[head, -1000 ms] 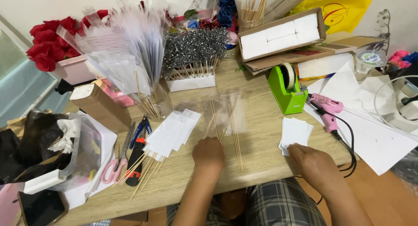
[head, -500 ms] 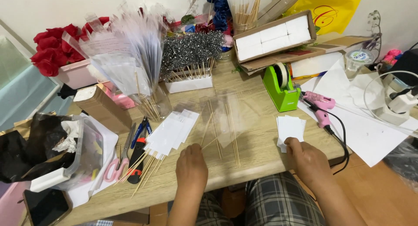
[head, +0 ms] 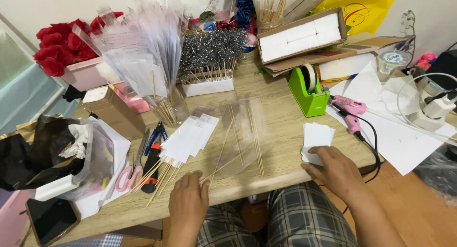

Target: Assembling small paper tags onto wooden sticks at a workstation.

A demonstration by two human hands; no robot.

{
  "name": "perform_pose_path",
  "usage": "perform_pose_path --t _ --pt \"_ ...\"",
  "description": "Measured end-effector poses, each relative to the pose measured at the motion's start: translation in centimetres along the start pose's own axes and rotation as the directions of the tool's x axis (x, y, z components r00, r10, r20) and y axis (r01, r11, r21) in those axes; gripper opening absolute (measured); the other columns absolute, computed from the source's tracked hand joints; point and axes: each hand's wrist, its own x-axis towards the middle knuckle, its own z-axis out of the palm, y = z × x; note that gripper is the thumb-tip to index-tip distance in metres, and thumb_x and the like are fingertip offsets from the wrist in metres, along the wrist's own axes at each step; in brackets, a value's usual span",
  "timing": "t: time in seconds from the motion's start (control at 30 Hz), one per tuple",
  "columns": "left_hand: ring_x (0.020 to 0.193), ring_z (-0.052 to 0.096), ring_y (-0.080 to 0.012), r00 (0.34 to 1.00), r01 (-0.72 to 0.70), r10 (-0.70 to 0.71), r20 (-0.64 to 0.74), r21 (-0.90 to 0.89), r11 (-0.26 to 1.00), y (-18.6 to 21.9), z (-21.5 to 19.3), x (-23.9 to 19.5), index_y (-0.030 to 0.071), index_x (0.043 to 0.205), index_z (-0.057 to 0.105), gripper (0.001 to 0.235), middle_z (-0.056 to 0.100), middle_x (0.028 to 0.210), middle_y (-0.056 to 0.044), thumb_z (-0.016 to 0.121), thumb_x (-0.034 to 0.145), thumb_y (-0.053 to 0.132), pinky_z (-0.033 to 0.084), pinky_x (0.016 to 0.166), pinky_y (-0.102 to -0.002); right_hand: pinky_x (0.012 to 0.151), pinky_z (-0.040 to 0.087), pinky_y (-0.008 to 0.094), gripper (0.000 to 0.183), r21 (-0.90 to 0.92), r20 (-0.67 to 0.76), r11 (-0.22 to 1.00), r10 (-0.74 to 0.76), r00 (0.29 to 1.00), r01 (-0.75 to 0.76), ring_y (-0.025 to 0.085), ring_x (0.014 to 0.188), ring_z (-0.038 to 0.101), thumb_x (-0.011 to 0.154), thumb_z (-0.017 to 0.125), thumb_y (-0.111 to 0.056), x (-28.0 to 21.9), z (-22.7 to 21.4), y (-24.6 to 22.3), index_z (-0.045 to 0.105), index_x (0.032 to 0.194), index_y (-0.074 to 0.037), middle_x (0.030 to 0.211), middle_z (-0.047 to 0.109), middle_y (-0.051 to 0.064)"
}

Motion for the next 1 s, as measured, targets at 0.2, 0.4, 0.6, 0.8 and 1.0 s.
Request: perform_pose_path --t 0.2,0.4,0.6,0.8,1.0 --pt "0.151 0.013 -0.0379 0.972 -0.211 0.216 0.088 -0.058 0.976 1.8 0.1 0.4 0.008 0.153 0.034 0.078 0.017 0.166 -0.018 0.053 0.096 0.059 0.009 0.121 -0.054 0.106 0.045 0.043 0.079 0.0 0.181 0.999 -0.038 0.983 0.039 0.021 0.143 0.043 0.076 0.076 -0.058 1.5 -1.0 2.0 0.049 0.145 -0.03 0.157 0.043 -0.006" --pt "0.144 0.034 -0.0333 0.915 -0.384 0.392 0.099 -0.091 0.919 1.9 3.0 0.9 0.008 0.148 0.043 0.069 0.044 0.154 -0.014 0.054 0.097 0.054 0.009 0.122 -0.054 0.081 0.054 0.046 0.06 -0.046 0.186 0.997 -0.057 0.981 0.066 0.033 0.115 0.064 0.083 0.07 -0.054 2.3 -0.8 3.1 0.058 0.136 -0.029 0.135 0.063 0.005" --pt "0.127 0.053 -0.0281 0.875 -0.482 0.478 -0.078 -0.062 0.874 1.8 2.8 0.6 0.007 0.13 0.06 0.058 0.063 0.132 -0.008 0.071 0.087 0.044 0.018 0.12 -0.059 0.08 0.055 0.045 0.068 -0.138 0.225 0.99 -0.003 0.974 0.035 0.03 0.111 0.066 0.078 0.07 -0.063 2.4 -1.9 1.3 0.057 0.137 -0.031 0.129 0.066 0.001" --pt "0.124 0.054 -0.027 0.84 -0.532 0.521 -0.152 -0.04 0.846 0.9 3.6 -0.1 0.007 0.126 0.064 0.064 0.065 0.129 -0.006 0.081 0.077 0.045 0.02 0.118 -0.062 0.066 0.052 0.048 0.054 -0.183 0.142 0.969 -0.142 0.98 0.167 0.036 0.091 0.07 0.087 0.064 -0.057 2.4 -0.8 1.9 0.064 0.128 -0.022 0.103 0.075 0.01" --pt "0.122 0.057 -0.0245 0.838 -0.532 0.518 -0.17 -0.046 0.846 0.6 3.3 -0.8 0.012 0.125 0.067 0.054 0.067 0.127 -0.003 0.081 0.079 0.036 0.022 0.118 -0.06 0.068 0.052 0.048 0.041 -0.134 0.217 0.974 -0.151 0.964 0.183 0.036 0.094 0.069 0.095 0.056 -0.036 1.9 -0.9 2.2 0.061 0.134 -0.027 0.106 0.074 0.008"
